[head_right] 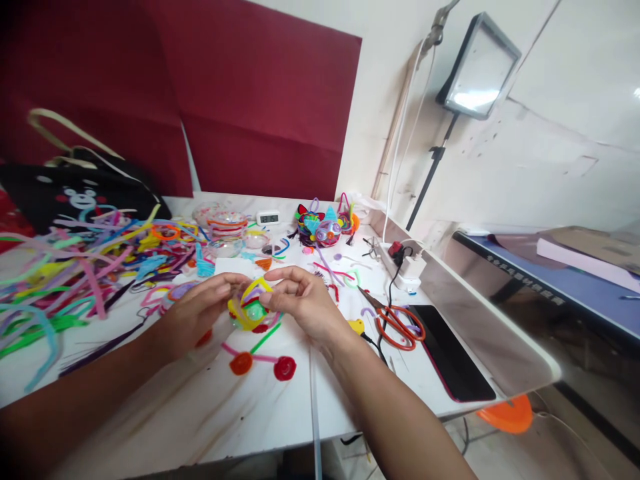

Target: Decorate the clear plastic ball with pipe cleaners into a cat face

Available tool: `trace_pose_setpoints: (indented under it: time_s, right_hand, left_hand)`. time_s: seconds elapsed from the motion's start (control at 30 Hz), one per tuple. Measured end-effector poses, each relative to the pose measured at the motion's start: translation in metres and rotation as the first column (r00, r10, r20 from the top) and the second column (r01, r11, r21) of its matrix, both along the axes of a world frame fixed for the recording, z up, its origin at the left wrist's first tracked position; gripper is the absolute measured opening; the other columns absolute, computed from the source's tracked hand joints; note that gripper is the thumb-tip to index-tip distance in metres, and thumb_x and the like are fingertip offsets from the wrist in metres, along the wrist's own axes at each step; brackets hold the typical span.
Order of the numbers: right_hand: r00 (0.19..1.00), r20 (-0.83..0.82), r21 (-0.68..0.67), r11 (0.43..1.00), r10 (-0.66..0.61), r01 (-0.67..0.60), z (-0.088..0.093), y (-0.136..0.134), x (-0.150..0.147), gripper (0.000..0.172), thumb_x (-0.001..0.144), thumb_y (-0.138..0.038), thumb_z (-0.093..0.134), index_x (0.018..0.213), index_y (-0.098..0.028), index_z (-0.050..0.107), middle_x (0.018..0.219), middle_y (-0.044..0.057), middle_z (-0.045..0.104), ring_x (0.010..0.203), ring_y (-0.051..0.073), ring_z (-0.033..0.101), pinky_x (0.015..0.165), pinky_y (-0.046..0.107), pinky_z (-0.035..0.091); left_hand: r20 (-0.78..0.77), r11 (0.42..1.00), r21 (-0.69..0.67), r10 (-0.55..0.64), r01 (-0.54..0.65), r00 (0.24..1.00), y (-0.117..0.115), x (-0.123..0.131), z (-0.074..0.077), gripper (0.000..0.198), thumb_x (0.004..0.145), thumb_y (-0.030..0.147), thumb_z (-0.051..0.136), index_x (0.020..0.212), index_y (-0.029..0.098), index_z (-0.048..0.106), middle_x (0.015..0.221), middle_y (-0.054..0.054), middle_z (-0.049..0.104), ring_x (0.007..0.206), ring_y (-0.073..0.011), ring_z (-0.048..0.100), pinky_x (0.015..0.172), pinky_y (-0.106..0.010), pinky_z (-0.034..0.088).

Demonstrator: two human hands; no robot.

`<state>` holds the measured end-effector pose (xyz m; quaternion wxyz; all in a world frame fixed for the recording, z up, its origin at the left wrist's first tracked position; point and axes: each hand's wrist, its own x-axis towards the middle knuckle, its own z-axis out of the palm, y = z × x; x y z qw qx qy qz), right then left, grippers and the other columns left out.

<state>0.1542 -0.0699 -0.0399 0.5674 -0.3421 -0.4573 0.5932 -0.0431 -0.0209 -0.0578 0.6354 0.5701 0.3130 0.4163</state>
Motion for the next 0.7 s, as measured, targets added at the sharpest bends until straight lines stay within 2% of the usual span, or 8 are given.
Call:
trace_pose_setpoints:
  time_s: [0.13, 0.27, 0.33, 0.43, 0.5, 0.57, 0.63, 0.7]
  right_hand:
    - [0.999, 0.047, 0.029, 0.999, -0.014, 0.013, 0.0, -0.001, -0.002, 0.042, 0.058, -0.026, 0.089, 0.092, -0.018, 0.067, 0.064, -0.005, 0.067, 0.056, 0.009, 0.061, 0.059, 0.022, 0.048]
    - [0.997, 0.072, 0.074, 0.997, -0.017, 0.012, -0.003, 0.0, -0.004, 0.04, 0.06, -0.026, 0.088, 0.093, -0.018, 0.066, 0.065, -0.005, 0.067, 0.056, 0.009, 0.061, 0.058, 0.022, 0.048]
    - [0.996, 0.087, 0.099, 0.995, -0.024, 0.015, -0.003, -0.001, -0.004, 0.039, 0.061, -0.026, 0.087, 0.094, -0.019, 0.066, 0.065, -0.005, 0.067, 0.055, 0.009, 0.061, 0.058, 0.022, 0.047]
    - [0.993, 0.11, 0.114, 0.993, -0.031, 0.018, -0.003, -0.002, -0.005, 0.042, 0.061, -0.027, 0.088, 0.095, -0.019, 0.065, 0.065, -0.005, 0.066, 0.055, 0.009, 0.06, 0.057, 0.022, 0.046]
    - [0.992, 0.121, 0.11, 0.994, -0.035, 0.021, -0.003, -0.003, -0.006, 0.043, 0.06, -0.028, 0.088, 0.096, -0.019, 0.065, 0.066, -0.005, 0.066, 0.056, 0.009, 0.06, 0.058, 0.022, 0.046]
    - [0.991, 0.128, 0.104, 0.994, -0.031, 0.018, -0.004, -0.003, -0.007, 0.044, 0.06, -0.029, 0.088, 0.096, -0.019, 0.065, 0.066, -0.005, 0.066, 0.056, 0.01, 0.06, 0.058, 0.023, 0.046]
    - [0.991, 0.131, 0.103, 0.995, -0.025, 0.011, -0.004, -0.002, -0.007, 0.045, 0.06, -0.03, 0.088, 0.096, -0.019, 0.065, 0.066, -0.005, 0.066, 0.056, 0.01, 0.06, 0.058, 0.023, 0.046]
    - [0.99, 0.138, 0.1, 0.995, -0.022, 0.008, -0.005, -0.002, -0.008, 0.046, 0.06, -0.03, 0.088, 0.097, -0.018, 0.064, 0.066, -0.005, 0.066, 0.057, 0.01, 0.06, 0.058, 0.023, 0.045]
  left_hand:
    - [-0.191, 0.977, 0.206, 0.094, -0.054, 0.977, -0.008, 0.001, 0.009, 0.039, 0.08, 0.049, 0.062, 0.105, 0.019, 0.066, 0.112, -0.01, 0.066, 0.105, -0.0292, 0.06, 0.089, -0.04, 0.046]
    - [-0.346, 0.846, 0.528, 0.297, -0.077, 0.89, -0.012, -0.001, 0.012, 0.034, 0.08, 0.049, 0.062, 0.101, 0.021, 0.068, 0.109, -0.008, 0.062, 0.098, -0.0248, 0.057, 0.087, -0.037, 0.046]
    - [-0.376, 0.806, 0.589, 0.343, -0.064, 0.861, -0.013, -0.002, 0.012, 0.034, 0.08, 0.047, 0.063, 0.103, 0.022, 0.068, 0.11, -0.006, 0.058, 0.087, -0.0201, 0.057, 0.078, -0.033, 0.047]
    - [-0.377, 0.863, 0.503, 0.268, -0.047, 0.887, -0.015, -0.003, 0.012, 0.037, 0.079, 0.047, 0.065, 0.106, 0.022, 0.063, 0.106, -0.005, 0.058, 0.068, -0.0132, 0.055, 0.058, -0.027, 0.045]
    - [-0.379, 0.932, 0.361, 0.166, -0.019, 0.91, -0.018, -0.003, 0.012, 0.04, 0.079, 0.047, 0.066, 0.108, 0.022, 0.058, 0.08, 0.0, 0.059, 0.052, -0.01, 0.049, 0.046, -0.023, 0.039]
    - [-0.383, 0.978, 0.207, 0.061, 0.021, 0.922, -0.019, -0.002, 0.013, 0.044, 0.079, 0.049, 0.066, 0.11, 0.022, 0.052, 0.056, 0.008, 0.047, 0.04, -0.0087, 0.041, 0.037, -0.02, 0.031]
    - [-0.367, 0.993, 0.104, -0.02, 0.063, 0.93, -0.019, -0.001, 0.014, 0.046, 0.077, 0.049, 0.068, 0.11, 0.023, 0.048, 0.054, 0.01, 0.046, 0.036, -0.0074, 0.038, 0.033, -0.019, 0.028]
    - [-0.332, 0.994, 0.057, -0.068, 0.092, 0.941, -0.018, 0.0, 0.015, 0.048, 0.075, 0.046, 0.072, 0.108, 0.024, 0.046, 0.069, 0.007, 0.056, 0.036, -0.0047, 0.039, 0.03, -0.018, 0.028]
